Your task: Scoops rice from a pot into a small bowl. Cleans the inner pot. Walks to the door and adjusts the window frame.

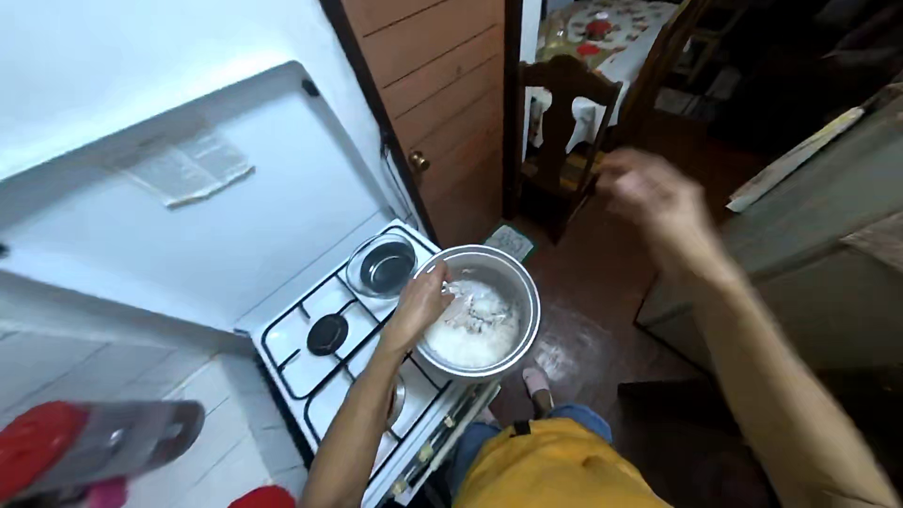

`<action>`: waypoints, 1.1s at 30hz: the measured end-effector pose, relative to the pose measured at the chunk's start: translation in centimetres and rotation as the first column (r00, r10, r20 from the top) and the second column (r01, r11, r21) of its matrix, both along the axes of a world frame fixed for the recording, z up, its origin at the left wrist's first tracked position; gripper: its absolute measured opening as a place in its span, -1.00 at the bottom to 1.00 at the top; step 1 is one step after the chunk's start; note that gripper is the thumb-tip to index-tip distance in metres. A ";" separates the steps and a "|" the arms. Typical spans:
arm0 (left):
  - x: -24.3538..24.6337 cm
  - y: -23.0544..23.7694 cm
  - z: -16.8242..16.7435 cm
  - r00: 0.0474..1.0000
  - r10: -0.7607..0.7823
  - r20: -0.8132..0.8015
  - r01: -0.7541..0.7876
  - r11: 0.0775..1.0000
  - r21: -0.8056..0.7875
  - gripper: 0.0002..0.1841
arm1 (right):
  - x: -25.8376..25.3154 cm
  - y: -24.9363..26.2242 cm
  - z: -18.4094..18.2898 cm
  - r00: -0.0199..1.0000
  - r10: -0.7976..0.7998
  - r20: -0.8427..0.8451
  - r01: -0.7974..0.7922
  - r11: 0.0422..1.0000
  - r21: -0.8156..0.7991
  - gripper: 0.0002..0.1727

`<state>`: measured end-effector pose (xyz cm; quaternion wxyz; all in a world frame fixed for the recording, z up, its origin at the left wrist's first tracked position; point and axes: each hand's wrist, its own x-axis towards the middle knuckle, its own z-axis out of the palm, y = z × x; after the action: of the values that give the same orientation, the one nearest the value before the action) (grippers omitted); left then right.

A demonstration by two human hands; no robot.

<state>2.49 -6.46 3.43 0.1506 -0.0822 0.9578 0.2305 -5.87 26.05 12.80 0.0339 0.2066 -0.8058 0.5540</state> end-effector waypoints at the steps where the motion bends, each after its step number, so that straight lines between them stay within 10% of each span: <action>1: 0.2 -0.6 -0.1 0.999 -0.014 0.037 0.014 1.000 -0.016 -0.56 | -0.8 -1.7 -4.6 0.980 0.019 0.198 -0.029 0.998 0.048 -0.45; 8: 1.6 0.7 -0.3 0.976 -0.123 0.181 0.190 0.886 -0.422 -0.66 | -0.7 -9.3 -19.9 0.693 0.082 0.716 -0.011 0.995 -0.102 -0.42; 12: 3.6 -1.5 3.3 0.976 -0.215 -0.040 0.190 0.925 -0.328 -0.59 | 0.0 -11.1 -18.8 0.683 0.076 0.726 0.115 0.971 -0.210 -0.52; 16: 4.8 -0.1 5.1 0.936 -0.224 0.271 0.315 0.877 -0.363 -0.57 | 0.2 -12.5 -17.7 0.791 0.242 0.562 -0.120 0.962 -0.245 -0.53; 33: 8.7 1.9 -4.2 0.954 0.049 0.295 -0.010 0.991 -0.134 -0.48 | -0.6 -13.3 -18.4 0.740 0.318 0.592 -0.132 0.932 -0.336 -0.55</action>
<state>11.15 -4.55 -0.77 0.2839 -0.1400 0.9360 0.1541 -6.49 12.75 -5.61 -0.2812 0.0962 -0.6536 0.6961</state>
